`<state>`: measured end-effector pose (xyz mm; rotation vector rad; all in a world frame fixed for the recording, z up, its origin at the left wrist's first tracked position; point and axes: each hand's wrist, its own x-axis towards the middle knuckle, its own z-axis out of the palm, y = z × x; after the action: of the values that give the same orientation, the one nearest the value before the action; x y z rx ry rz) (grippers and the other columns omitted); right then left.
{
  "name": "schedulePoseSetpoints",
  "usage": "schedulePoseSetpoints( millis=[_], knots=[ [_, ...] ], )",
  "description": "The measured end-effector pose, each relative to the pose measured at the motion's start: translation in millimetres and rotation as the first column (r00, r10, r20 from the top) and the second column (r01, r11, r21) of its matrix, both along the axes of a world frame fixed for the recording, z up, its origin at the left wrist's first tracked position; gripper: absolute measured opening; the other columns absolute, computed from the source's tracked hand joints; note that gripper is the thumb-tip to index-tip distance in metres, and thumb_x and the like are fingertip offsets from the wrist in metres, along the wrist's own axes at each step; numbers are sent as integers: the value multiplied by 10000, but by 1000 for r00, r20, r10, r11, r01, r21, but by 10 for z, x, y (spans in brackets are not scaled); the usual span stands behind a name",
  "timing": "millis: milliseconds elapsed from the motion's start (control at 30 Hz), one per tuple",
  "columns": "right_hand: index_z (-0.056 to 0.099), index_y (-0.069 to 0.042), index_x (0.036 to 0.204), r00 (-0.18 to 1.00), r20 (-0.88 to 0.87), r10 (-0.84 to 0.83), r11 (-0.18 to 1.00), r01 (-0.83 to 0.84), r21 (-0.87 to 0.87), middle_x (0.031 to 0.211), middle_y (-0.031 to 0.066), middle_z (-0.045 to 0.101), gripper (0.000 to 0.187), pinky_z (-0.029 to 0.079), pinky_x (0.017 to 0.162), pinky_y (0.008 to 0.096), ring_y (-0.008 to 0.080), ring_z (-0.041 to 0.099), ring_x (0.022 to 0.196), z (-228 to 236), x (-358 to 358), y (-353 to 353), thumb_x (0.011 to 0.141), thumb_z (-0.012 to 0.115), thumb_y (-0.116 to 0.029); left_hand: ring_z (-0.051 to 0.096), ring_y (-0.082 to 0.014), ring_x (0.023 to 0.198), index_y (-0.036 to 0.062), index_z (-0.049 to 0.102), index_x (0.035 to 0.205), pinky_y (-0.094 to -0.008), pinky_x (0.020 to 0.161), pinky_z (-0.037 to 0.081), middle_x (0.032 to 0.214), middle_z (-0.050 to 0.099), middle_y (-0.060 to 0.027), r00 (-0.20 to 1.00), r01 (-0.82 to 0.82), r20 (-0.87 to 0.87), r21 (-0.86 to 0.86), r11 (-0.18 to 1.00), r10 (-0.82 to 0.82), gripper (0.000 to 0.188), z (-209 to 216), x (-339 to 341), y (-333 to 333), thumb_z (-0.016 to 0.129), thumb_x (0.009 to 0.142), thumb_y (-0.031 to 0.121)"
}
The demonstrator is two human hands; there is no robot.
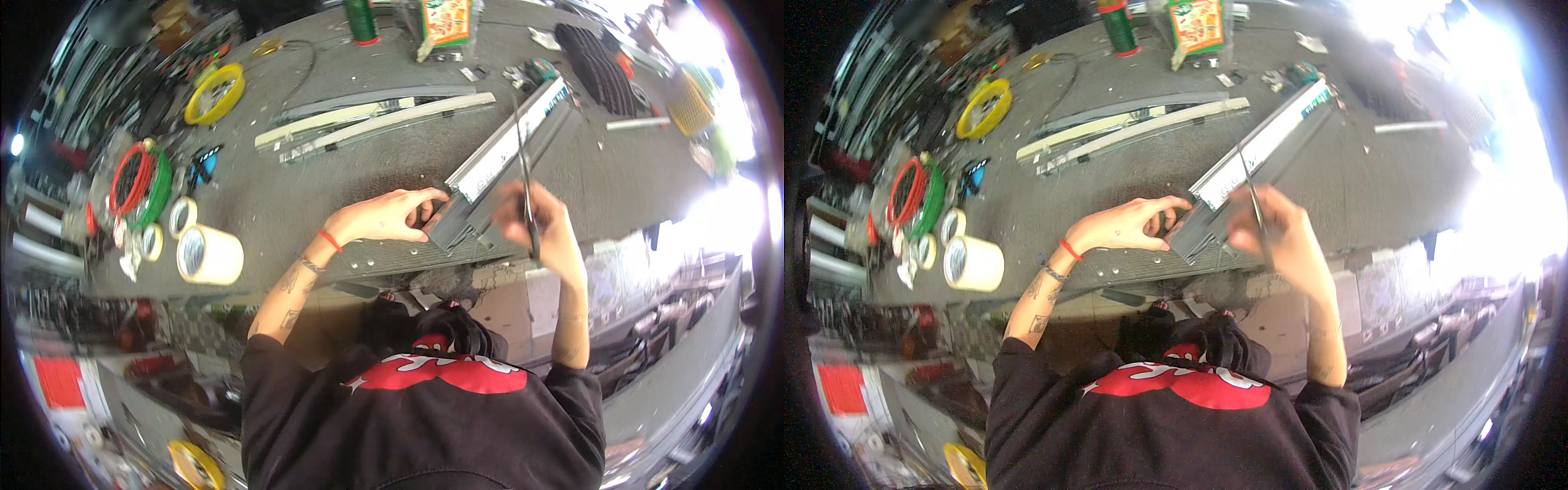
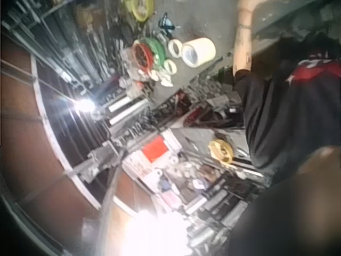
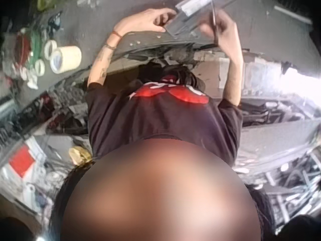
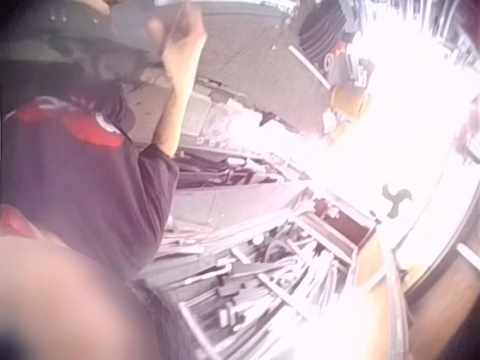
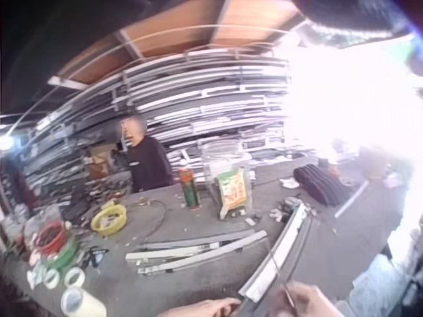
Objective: The person uses scissors to trim a plastic strip from a long flexible cable. They then insert small black plastic clips into the cable's end and connect two cable segments together, aligning and snapping them into place.
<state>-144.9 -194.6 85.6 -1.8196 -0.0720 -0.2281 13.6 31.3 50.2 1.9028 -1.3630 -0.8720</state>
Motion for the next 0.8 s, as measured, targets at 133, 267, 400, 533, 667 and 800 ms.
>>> schedulePoseSetpoints(
  millis=[133, 267, 400, 533, 667, 800],
  knots=[
    [510, -11, 1174, 984, -180, -3, 883, 87, 461, 825, 53, 630, 547, 481, 704, 264, 124, 607, 778, -289, -598, 744, 788, 727, -332, 545, -163, 671, 116, 393, 1351, -326, 650, 478, 887, 542, -74, 977, 213, 27, -25, 977, -212, 675, 83, 178, -93, 675, 738, 110],
    [436, -7, 1265, 967, -251, -48, 803, 187, 566, 848, 41, 592, 640, 458, 699, 239, 121, 577, 819, -602, -787, 1609, 824, 668, -409, 575, -208, 734, 67, 503, 1231, -359, 705, 481, 884, 561, -96, 870, 455, 233, -38, 890, -435, 528, 128, 291, -198, 664, 729, 102],
    [395, -16, 1302, 953, -273, -131, 682, 287, 673, 892, 41, 567, 618, 468, 649, 234, 102, 561, 798, -716, -752, 2334, 859, 635, -374, 579, -195, 740, 28, 517, 1197, -340, 702, 486, 817, 573, -97, 833, 544, 145, -43, 838, -534, 518, 138, 422, -309, 674, 711, 116],
    [394, -4, 1286, 926, -313, -213, 624, 375, 686, 874, 51, 570, 544, 485, 603, 229, 122, 594, 794, -694, -605, 2654, 899, 587, -333, 583, -177, 708, -2, 526, 1175, -315, 693, 490, 790, 581, -89, 808, 581, 140, -24, 814, -572, 500, 111, 472, -363, 639, 695, 83],
    [393, 26, 1252, 912, -365, -188, 594, 402, 697, 842, 80, 561, 575, 518, 543, 256, 183, 625, 749, -675, -478, 2671, 898, 560, -395, 569, -170, 703, -9, 527, 1161, -306, 697, 483, 789, 577, -84, 812, 582, 91, -57, 811, -576, 499, 104, 493, -390, 623, 677, 68],
    [410, 43, 1228, 917, -313, -248, 598, 400, 695, 789, 69, 571, 495, 514, 517, 245, 162, 621, 735, -721, -397, 2691, 933, 519, -340, 566, -179, 775, 8, 516, 1146, -321, 732, 475, 815, 564, -83, 781, 619, 116, -14, 785, -614, 490, 128, 513, -409, 638, 679, 92]
  ],
)
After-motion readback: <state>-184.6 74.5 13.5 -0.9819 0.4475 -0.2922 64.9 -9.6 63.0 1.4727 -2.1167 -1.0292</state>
